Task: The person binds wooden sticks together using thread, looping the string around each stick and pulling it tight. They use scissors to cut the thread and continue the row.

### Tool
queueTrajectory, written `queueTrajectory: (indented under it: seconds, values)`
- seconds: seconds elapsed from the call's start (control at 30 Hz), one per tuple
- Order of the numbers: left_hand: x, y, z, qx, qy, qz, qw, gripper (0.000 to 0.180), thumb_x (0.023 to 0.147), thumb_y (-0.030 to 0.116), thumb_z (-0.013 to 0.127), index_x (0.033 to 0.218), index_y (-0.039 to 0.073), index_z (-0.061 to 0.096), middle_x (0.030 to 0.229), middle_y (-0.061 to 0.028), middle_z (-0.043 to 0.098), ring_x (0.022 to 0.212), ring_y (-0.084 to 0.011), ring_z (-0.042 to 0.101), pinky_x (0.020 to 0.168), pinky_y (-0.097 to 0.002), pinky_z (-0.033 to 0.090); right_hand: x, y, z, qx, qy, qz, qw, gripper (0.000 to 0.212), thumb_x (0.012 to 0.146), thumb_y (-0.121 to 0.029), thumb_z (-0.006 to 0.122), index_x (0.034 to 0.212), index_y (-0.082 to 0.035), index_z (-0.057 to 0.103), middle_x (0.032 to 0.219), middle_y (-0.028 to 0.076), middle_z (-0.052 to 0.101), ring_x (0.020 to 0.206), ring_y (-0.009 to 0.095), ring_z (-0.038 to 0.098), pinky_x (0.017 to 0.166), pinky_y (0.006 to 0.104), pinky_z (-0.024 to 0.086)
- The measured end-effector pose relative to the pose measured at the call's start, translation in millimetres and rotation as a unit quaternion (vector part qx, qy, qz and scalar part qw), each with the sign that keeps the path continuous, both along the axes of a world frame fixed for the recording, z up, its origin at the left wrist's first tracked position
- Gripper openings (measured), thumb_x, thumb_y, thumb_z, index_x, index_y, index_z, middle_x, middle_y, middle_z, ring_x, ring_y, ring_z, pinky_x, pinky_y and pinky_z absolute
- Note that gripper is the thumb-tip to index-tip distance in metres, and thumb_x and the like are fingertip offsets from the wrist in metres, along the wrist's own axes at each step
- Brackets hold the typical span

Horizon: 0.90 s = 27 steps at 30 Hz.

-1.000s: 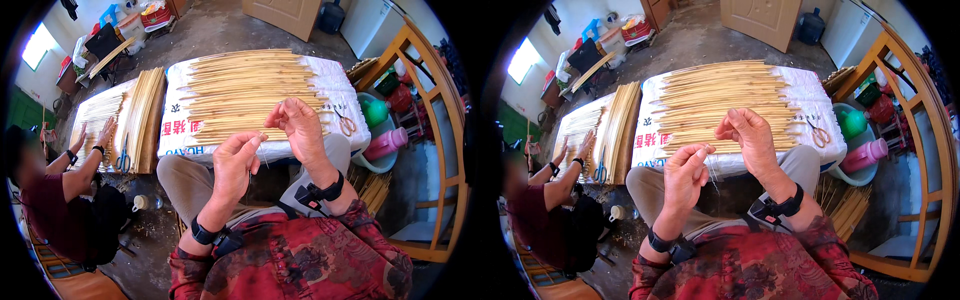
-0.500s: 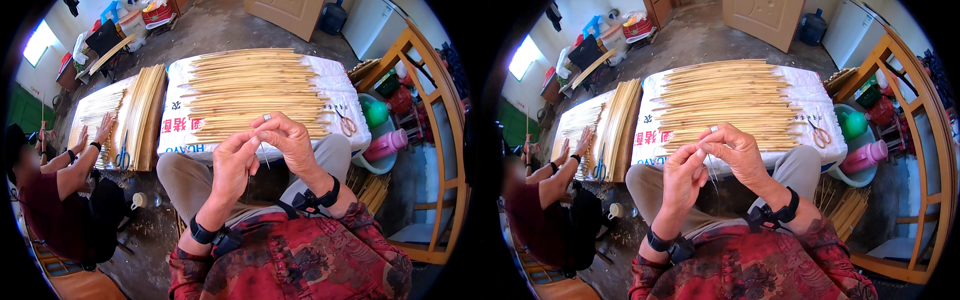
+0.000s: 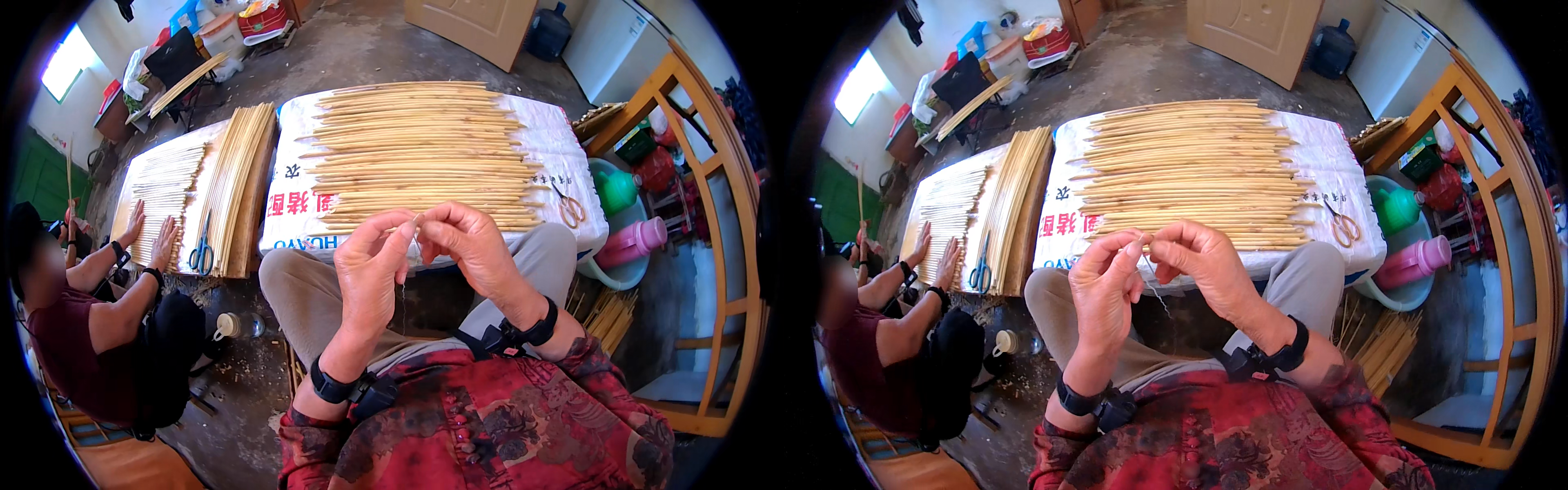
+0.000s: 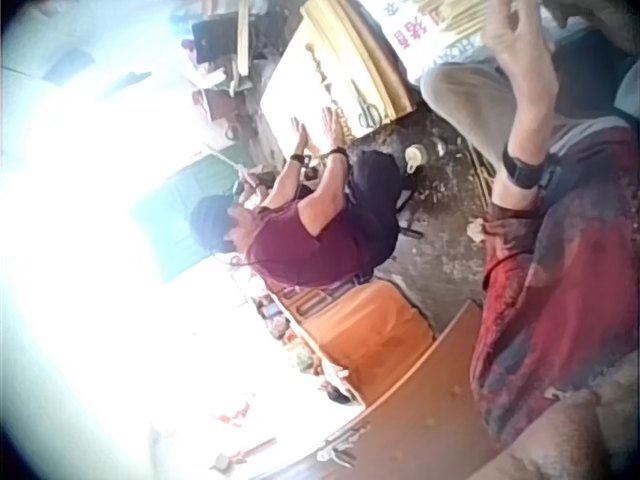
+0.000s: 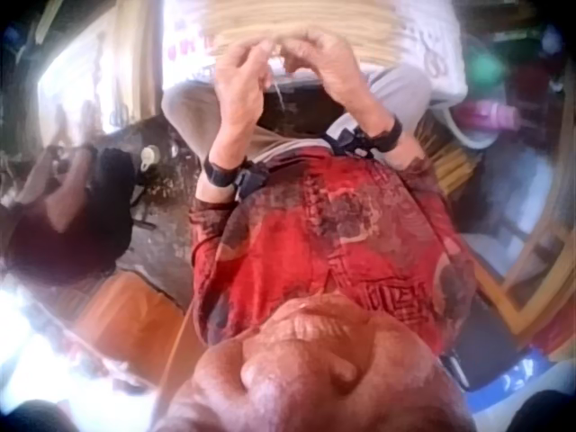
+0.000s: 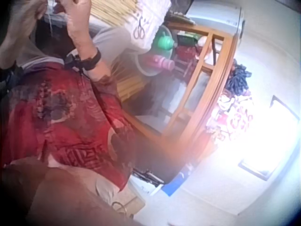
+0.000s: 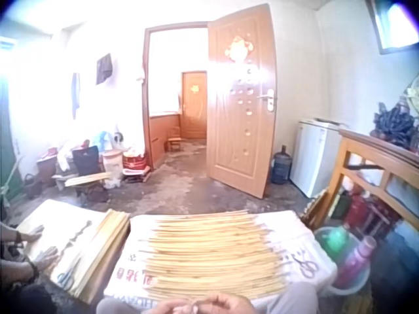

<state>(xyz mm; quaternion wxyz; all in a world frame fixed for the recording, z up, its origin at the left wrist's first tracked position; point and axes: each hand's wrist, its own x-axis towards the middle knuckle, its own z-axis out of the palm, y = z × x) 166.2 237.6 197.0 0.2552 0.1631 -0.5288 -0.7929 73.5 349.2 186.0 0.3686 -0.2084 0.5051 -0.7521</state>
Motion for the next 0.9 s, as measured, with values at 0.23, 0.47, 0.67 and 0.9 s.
queueTrajectory:
  seconds: [0.23,0.47,0.67,0.9]
  values:
    - [3,-3,-5,-0.008,0.011,0.01,1.0,0.008,0.085,0.004,0.058,0.091,0.001,0.061,0.093,-0.0067,0.062,0.05,-0.0018,0.042,0.041,-0.0155,0.032,9,-8,-6,0.011,-0.018,0.044,0.999,0.016,0.085,-0.016,0.062,0.09,-0.001,0.059,0.078,0.002,0.059,0.067,0.007,0.056,0.063,0.0204,0.047]
    - [6,-7,-21,0.016,0.042,0.027,0.999,0.006,0.084,0.001,0.058,0.09,0.001,0.06,0.099,-0.0058,0.057,0.054,-0.0035,0.046,0.042,-0.0165,0.036,13,-16,-25,-0.003,-0.022,0.022,1.0,0.012,0.087,-0.013,0.057,0.09,-0.001,0.055,0.078,0.003,0.059,0.068,0.01,0.057,0.065,0.0222,0.048]
    - [9,-11,-31,-0.037,0.01,0.091,0.995,0.003,0.085,0.0,0.055,0.086,0.001,0.057,0.082,-0.0015,0.054,0.052,-0.0031,0.044,0.042,-0.0184,0.036,20,-21,-33,0.002,-0.055,0.013,0.998,0.012,0.088,-0.011,0.056,0.093,-0.001,0.052,0.08,0.006,0.06,0.071,0.012,0.06,0.067,0.0243,0.051]
    - [10,-16,-42,-0.101,-0.032,0.118,0.987,0.006,0.084,-0.002,0.055,0.081,0.002,0.054,0.078,0.0001,0.051,0.05,-0.003,0.044,0.04,-0.0181,0.035,21,-26,-43,0.024,-0.053,0.023,0.998,0.013,0.088,-0.01,0.055,0.097,0.0,0.054,0.081,0.006,0.06,0.074,0.012,0.06,0.069,0.0237,0.051]
